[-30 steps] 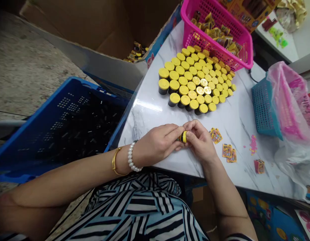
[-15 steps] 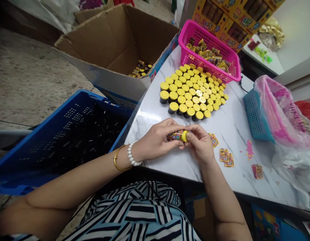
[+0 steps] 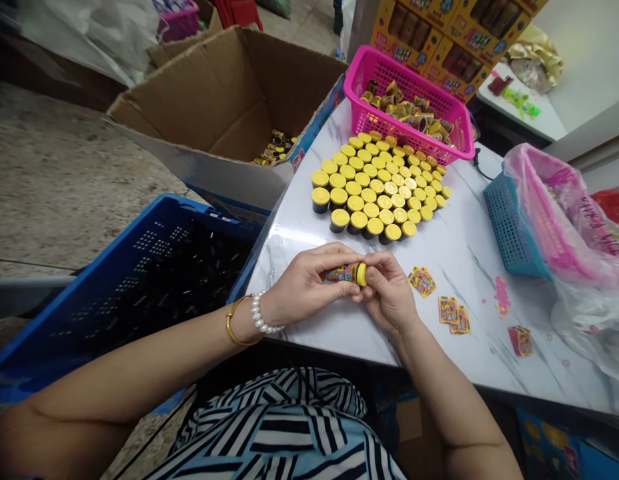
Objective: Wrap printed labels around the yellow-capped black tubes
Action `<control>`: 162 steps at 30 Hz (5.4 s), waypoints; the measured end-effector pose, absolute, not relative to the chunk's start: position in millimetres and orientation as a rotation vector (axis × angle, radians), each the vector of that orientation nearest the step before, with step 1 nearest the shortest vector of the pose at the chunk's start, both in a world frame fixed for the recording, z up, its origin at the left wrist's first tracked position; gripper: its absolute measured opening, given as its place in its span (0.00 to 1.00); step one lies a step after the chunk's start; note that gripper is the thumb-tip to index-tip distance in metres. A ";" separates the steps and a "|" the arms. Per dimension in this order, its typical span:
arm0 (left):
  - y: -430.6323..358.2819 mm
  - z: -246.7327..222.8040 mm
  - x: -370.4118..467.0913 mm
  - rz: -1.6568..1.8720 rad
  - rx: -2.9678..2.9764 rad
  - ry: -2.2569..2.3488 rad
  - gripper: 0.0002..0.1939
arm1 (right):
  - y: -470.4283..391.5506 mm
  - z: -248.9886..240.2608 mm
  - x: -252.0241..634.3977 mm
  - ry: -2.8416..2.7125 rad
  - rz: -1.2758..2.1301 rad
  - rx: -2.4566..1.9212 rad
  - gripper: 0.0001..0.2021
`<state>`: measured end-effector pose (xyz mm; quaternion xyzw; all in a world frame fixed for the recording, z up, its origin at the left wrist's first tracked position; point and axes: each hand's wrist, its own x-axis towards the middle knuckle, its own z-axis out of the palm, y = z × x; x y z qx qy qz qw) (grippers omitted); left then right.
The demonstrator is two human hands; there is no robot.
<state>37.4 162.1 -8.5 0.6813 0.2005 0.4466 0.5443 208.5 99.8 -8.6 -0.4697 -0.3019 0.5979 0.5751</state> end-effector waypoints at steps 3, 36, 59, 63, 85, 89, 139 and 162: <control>161.1 -9.2 38.9 1.110 1.660 0.527 0.20 | 102.4 -8.0 206.3 -0.713 1.411 -1.074 0.14; 162.2 5.4 31.5 0.943 1.702 0.311 0.09 | 88.4 13.1 215.4 -1.353 1.093 -1.198 0.20; 168.8 -2.0 35.2 0.792 1.035 0.467 0.20 | 97.0 6.6 217.8 -0.927 1.468 -1.041 0.25; 170.9 -3.8 36.1 0.874 0.988 0.565 0.21 | 97.1 5.9 212.3 -0.907 1.237 -1.155 0.27; 206.9 93.3 82.7 0.932 1.163 0.374 0.22 | 118.6 84.1 258.6 -1.511 0.036 -1.103 0.21; 223.3 62.8 105.1 0.856 1.093 0.410 0.21 | 126.3 58.9 271.9 -1.566 -0.108 -1.187 0.20; 233.8 29.3 105.6 0.931 1.249 0.475 0.18 | 137.4 30.4 276.8 -1.551 -0.083 -1.194 0.17; 223.7 26.6 108.3 0.896 1.128 0.552 0.26 | 136.5 17.7 254.3 -1.382 0.141 -1.205 0.15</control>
